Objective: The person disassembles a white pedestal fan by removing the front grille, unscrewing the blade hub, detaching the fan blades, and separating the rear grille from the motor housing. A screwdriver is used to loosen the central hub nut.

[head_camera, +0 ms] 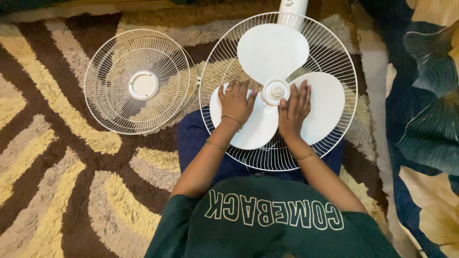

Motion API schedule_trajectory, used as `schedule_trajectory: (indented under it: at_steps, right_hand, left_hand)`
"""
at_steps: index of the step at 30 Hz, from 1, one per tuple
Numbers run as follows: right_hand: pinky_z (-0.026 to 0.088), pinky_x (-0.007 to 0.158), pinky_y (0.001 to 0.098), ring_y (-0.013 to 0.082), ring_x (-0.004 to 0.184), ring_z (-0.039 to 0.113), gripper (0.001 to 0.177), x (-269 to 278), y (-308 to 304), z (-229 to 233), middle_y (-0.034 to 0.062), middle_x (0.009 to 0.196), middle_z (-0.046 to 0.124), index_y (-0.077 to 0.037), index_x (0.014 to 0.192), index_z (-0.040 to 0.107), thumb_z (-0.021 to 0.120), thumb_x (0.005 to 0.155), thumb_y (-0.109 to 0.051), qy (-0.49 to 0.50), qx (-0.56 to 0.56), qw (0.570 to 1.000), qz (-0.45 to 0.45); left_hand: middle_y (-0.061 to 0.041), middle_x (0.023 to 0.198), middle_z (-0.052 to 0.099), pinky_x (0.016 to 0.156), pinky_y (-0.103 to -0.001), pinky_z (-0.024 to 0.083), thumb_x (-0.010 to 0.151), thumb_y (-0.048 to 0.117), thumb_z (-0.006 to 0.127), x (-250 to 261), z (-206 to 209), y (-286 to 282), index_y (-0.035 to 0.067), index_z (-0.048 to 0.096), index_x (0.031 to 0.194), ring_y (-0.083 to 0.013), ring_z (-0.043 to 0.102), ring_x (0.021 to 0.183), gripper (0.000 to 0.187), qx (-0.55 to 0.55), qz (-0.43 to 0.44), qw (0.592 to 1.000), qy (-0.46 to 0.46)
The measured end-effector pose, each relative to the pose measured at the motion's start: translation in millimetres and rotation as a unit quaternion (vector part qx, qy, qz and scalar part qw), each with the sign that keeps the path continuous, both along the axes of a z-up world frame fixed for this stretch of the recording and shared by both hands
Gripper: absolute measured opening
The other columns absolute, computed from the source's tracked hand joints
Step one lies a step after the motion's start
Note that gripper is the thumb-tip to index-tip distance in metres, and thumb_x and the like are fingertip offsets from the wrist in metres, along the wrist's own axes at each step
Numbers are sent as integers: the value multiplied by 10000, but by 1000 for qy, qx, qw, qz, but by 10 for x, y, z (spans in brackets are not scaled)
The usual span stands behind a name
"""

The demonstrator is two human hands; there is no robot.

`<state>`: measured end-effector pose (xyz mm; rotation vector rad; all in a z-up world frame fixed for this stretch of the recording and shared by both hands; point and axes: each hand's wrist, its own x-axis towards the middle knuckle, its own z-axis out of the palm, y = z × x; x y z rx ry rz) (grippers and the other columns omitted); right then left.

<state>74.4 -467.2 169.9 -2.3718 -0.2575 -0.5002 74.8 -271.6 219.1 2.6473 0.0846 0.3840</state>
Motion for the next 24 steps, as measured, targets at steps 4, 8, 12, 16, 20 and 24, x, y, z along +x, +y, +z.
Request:
schedule_trajectory:
  at_steps: [4, 8, 12, 16, 20, 24]
  right_hand:
    - [111, 1269, 575, 410, 1598, 152, 561, -68, 100, 31, 185, 1720, 214, -78, 1590, 379, 381, 1132, -402, -1, 18, 1000, 13]
    - [117, 1274, 568, 414, 1595, 159, 551, -95, 118, 63, 186, 1712, 235, -69, 1572, 400, 363, 1134, -401, -8, 38, 999, 26]
    - [146, 1308, 529, 385, 1597, 205, 548, -44, 16, 97, 179, 1706, 265, -77, 1569, 409, 255, 1146, -390, -42, 101, 993, 43]
    - [221, 1305, 478, 345, 1583, 239, 537, -1, -103, 152, 177, 1697, 277, -56, 1544, 414, 222, 1173, -395, -43, 158, 986, 28]
    - [246, 1306, 467, 327, 1579, 222, 570, 116, -205, 229, 172, 1697, 256, -41, 1539, 420, 197, 1173, -417, -40, 197, 980, 10]
    - [232, 1323, 465, 328, 1586, 203, 602, 308, -434, 307, 178, 1685, 226, -45, 1549, 409, 173, 1175, -454, -52, 237, 969, -37]
  left_hand:
    - [-129, 1384, 616, 1194, -646, 154, 992, 625, 457, 55, 10, -159, 92, 595, 1390, -358, 416, 1437, 679, 8, -32, 998, 45]
    - [-139, 1502, 502, 1164, -665, 116, 900, 762, 446, 42, 22, -269, 72, 504, 1449, -352, 323, 1481, 884, 48, -73, 993, 84]
    - [-139, 1558, 436, 1179, -655, 102, 860, 831, 424, -44, 13, -285, 69, 409, 1524, -351, 268, 1511, 1011, 91, -85, 987, 101]
    - [-159, 1573, 390, 1176, -647, 75, 843, 867, 413, -109, 8, -303, 50, 337, 1551, -331, 225, 1518, 1084, 115, -91, 982, 120]
    - [-137, 1597, 367, 1191, -640, 61, 837, 861, 404, -136, -8, -350, 75, 309, 1568, -320, 196, 1533, 1078, 99, -69, 983, 141]
    - [-137, 1598, 355, 1182, -652, 52, 855, 846, 400, -170, -34, -391, 70, 298, 1571, -336, 185, 1533, 1061, 83, -56, 986, 133]
